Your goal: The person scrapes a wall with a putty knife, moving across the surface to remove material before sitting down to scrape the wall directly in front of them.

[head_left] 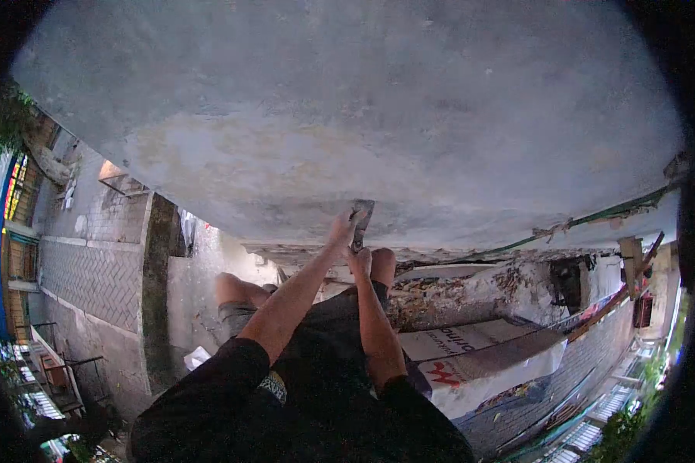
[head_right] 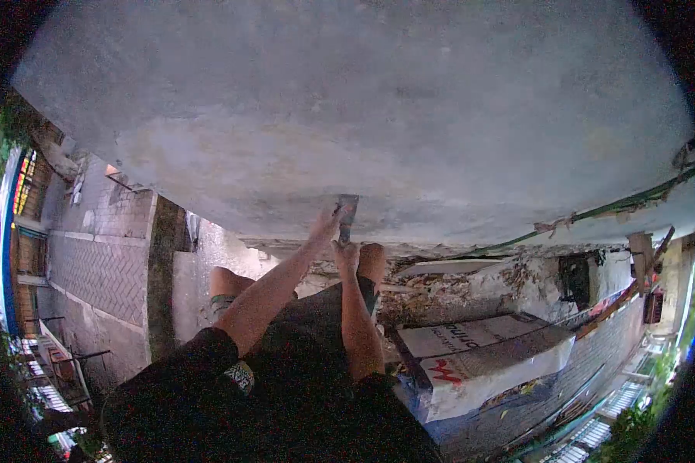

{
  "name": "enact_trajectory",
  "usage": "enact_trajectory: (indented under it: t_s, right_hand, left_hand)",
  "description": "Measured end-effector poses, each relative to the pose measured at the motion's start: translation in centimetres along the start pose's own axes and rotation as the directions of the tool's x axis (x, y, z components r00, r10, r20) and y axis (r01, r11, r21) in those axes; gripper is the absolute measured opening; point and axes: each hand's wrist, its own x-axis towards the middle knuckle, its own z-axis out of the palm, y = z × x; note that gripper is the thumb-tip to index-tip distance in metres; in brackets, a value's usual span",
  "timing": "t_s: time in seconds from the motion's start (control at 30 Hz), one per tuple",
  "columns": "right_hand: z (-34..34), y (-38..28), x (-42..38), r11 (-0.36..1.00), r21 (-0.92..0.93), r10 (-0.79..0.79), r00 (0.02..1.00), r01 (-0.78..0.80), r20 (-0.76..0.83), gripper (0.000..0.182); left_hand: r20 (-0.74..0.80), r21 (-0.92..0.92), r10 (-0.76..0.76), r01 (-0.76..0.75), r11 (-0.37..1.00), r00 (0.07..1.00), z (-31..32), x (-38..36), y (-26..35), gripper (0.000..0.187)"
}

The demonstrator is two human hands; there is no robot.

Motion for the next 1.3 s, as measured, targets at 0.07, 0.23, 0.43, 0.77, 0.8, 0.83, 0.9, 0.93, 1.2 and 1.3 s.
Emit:
enact_trajectory:
  t_s: [0.07,0.23,0.43,0.77,0.8,0.83,0.9,0.93,1.2,1.3]
  right_hand:
    - [0.0,-0.2,0.2,0.986,0.157,0.052,0.999,-0.049,-0.015,0.040]
    - [1.9,3.1,3.0,0.991,0.125,-0.044,0.999,0.040,0.028,0.041]
    - [1.7,2.8,2.9,0.941,0.326,-0.068,0.995,0.087,-0.069,0.038]
    - [2.9,5.0,3.1,0.929,0.338,-0.134,0.988,0.150,-0.072,0.029]
    - [2.8,4.6,3.2,0.950,0.294,-0.104,0.994,0.106,-0.021,0.030]
    - [2.3,3.5,2.6,0.965,0.249,-0.072,0.997,0.076,-0.022,0.030]
    - [0.6,1.5,1.1,0.964,0.251,-0.068,0.992,0.092,-0.102,0.032]
    - [-0.3,0.7,0.5,0.957,0.270,-0.073,0.989,0.107,-0.132,0.032]
    - [4.1,6.9,4.4,0.974,0.225,-0.027,0.999,0.034,-0.036,0.040]
    - [1.2,4.0,3.4,0.941,0.297,-0.143,0.986,0.162,-0.085,0.042]
  left_hand:
    - [-0.020,0.052,0.047,-0.046,0.998,0.999,-0.5,-0.5,1.1,0.033]
    - [-0.065,-0.004,0.206,-0.207,0.978,0.976,1.0,2.1,-2.5,0.041]
    - [0.014,0.142,0.072,-0.073,0.987,0.997,0.0,1.4,0.8,0.030]
    - [-0.004,0.131,0.253,-0.250,0.959,0.968,-0.1,0.8,1.2,0.028]
    - [0.026,0.164,0.209,-0.211,0.964,0.977,0.3,1.2,0.5,0.028]
    - [0.009,0.135,0.213,-0.212,0.968,0.977,0.6,1.2,0.2,0.029]
    - [-0.034,0.083,0.223,-0.220,0.972,0.974,1.1,1.7,-0.7,0.031]
    - [-0.099,-0.004,0.239,-0.241,0.971,0.966,2.3,3.0,-2.9,0.032]
    - [0.024,0.033,0.159,-0.160,0.987,0.987,0.8,0.6,1.3,0.033]
    - [0.003,0.084,0.145,-0.144,0.986,0.989,0.5,0.7,1.7,0.032]
